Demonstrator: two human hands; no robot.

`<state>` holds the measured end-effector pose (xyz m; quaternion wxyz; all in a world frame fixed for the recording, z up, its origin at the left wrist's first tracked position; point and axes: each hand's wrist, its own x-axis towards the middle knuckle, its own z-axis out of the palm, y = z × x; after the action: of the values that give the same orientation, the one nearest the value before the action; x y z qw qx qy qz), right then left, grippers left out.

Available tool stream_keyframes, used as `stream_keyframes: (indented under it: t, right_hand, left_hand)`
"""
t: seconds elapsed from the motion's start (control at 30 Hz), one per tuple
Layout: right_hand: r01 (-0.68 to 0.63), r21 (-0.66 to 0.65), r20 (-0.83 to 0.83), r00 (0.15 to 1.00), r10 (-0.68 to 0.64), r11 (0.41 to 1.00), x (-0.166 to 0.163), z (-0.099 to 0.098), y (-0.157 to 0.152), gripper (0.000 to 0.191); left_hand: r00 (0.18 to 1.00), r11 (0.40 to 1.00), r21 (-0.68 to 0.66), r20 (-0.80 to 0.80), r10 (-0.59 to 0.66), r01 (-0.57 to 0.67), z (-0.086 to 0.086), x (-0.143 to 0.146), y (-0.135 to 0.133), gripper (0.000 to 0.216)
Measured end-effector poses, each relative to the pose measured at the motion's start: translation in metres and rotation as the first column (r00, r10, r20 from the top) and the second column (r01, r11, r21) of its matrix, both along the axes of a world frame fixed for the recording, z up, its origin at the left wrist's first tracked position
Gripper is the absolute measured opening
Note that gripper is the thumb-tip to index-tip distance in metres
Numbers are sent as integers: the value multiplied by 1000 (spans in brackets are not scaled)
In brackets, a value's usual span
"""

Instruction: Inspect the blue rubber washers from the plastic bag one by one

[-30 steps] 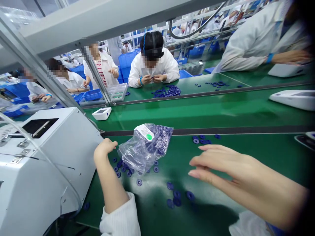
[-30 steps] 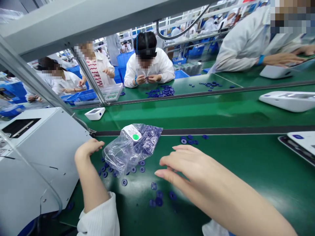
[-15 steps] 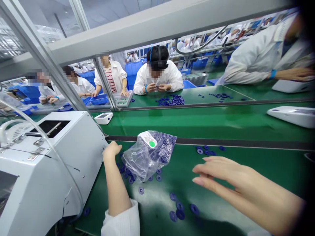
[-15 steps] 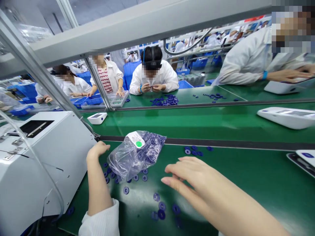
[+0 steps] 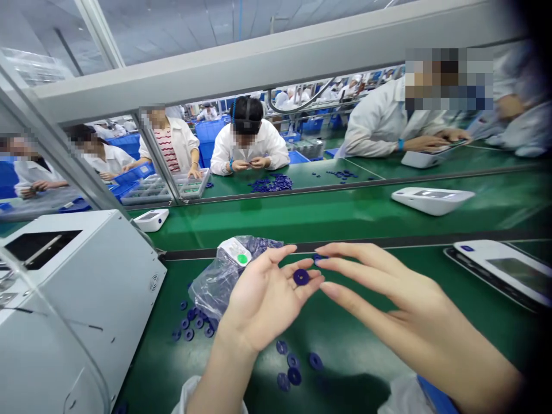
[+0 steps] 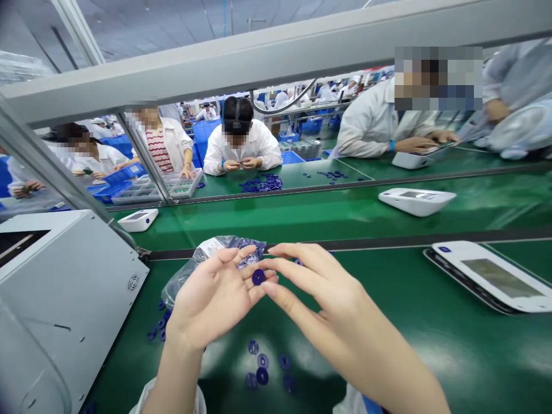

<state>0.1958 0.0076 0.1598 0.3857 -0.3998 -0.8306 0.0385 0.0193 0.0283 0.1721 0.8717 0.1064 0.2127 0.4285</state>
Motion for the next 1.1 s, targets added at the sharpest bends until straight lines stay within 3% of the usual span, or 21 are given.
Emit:
stream_keyframes:
  t: [0.17,0.33,0.47,0.57,0.87,1.0,1.1]
  right_hand:
    - [-12,-77,149,989,23,997,1,-2,0,23]
    - [-2,-43,121,993,7,999,3,-2,0,24]
    - [-44,106,57,998,38,993,3,3,-4,20]
    - [-93,192,34,996,88,977,2,4,-9,21]
    - [-77,49,6,997,77,996,0,3,-16,25]
    - [-132,70,49,990,129,989,1,9,-18,36]
    - [-149,66,51,988,146,987,6,10,-20,34]
  left_hand:
    - [999,1000,5,29,-19,19,1,-4,-10,18]
    - [997,976,208,8,-75,72,4,-9,-16,31]
    - [981,909,370,-85,-174,193,5,-19,-16,33]
    - [959,826,499,-224,-172,265,5,-25,-17,35]
    - [894,698,653,-447,41,294,0,-24,-22,42]
    - [769,641,700,-584,261,314,0,-27,-22,53]
    - [684,604,709,-644,344,364,1,-32,-21,53]
